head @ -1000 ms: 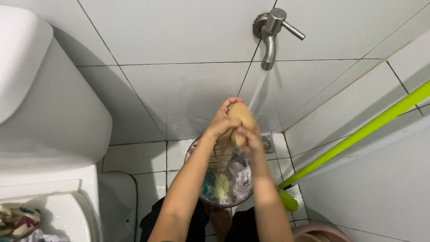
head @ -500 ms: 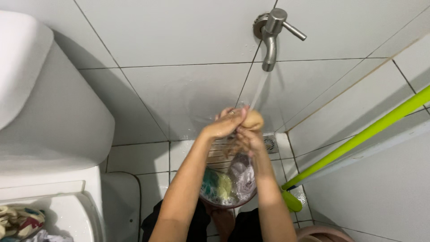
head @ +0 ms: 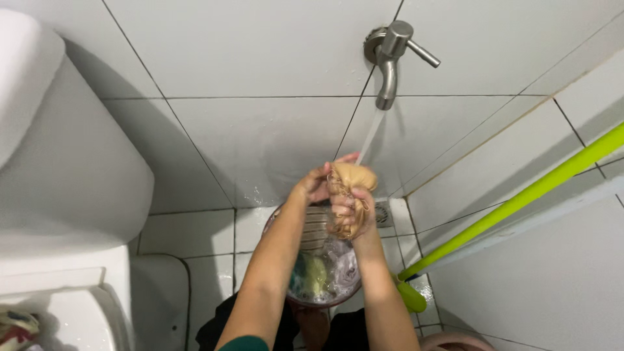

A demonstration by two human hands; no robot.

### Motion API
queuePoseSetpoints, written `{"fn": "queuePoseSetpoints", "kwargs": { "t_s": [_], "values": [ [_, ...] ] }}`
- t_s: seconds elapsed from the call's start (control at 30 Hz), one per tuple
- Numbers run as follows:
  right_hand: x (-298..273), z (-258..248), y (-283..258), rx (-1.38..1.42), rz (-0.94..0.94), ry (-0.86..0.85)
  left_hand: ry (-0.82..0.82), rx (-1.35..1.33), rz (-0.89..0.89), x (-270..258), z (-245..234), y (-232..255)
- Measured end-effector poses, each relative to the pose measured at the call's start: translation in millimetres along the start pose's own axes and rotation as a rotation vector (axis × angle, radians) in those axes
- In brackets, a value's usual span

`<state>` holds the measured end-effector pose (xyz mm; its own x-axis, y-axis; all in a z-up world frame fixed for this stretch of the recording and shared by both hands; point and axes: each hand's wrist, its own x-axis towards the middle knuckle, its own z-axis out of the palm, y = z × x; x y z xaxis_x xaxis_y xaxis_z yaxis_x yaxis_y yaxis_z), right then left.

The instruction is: The person washes several small items of clothing by hand in a bucket under a running faucet, wringing them out and placing them on a pile of laundry on the toilet seat.

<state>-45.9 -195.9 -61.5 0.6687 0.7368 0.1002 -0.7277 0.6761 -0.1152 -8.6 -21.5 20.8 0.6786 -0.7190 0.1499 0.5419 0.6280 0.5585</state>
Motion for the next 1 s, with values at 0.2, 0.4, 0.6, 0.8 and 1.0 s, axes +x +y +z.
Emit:
{"fn": "queuePoseSetpoints", "kwargs": {
  "t_s": [0.2,0.4,0.6,0.8,1.0],
  "values": [
    [-8.4,16.0,-2.4,0.032,0.110,0.058,-0.238,0.088,-0.080,31.1,-0.1,-3.4],
    [4.4,13.3,6.0,-0.610,-0.120,0.584,0.129,0.586,-0.093,34.5,2.9,4.6],
    [19.9,-3.0,13.6,-0.791,-0.225,0.852,0.175,0.803,-0.084,35.4,15.7,-2.9],
    [38.8,-50.5,13.7,-1.229,-0.573,1.032,0.627,1.330,-0.084,34.0,32.0,-31.1],
    [36.5,-104.1,22.3,-0.570,-0.678,0.314,0.980,1.622,0.138,23.4,32.8,-71.1]
  ]
}}
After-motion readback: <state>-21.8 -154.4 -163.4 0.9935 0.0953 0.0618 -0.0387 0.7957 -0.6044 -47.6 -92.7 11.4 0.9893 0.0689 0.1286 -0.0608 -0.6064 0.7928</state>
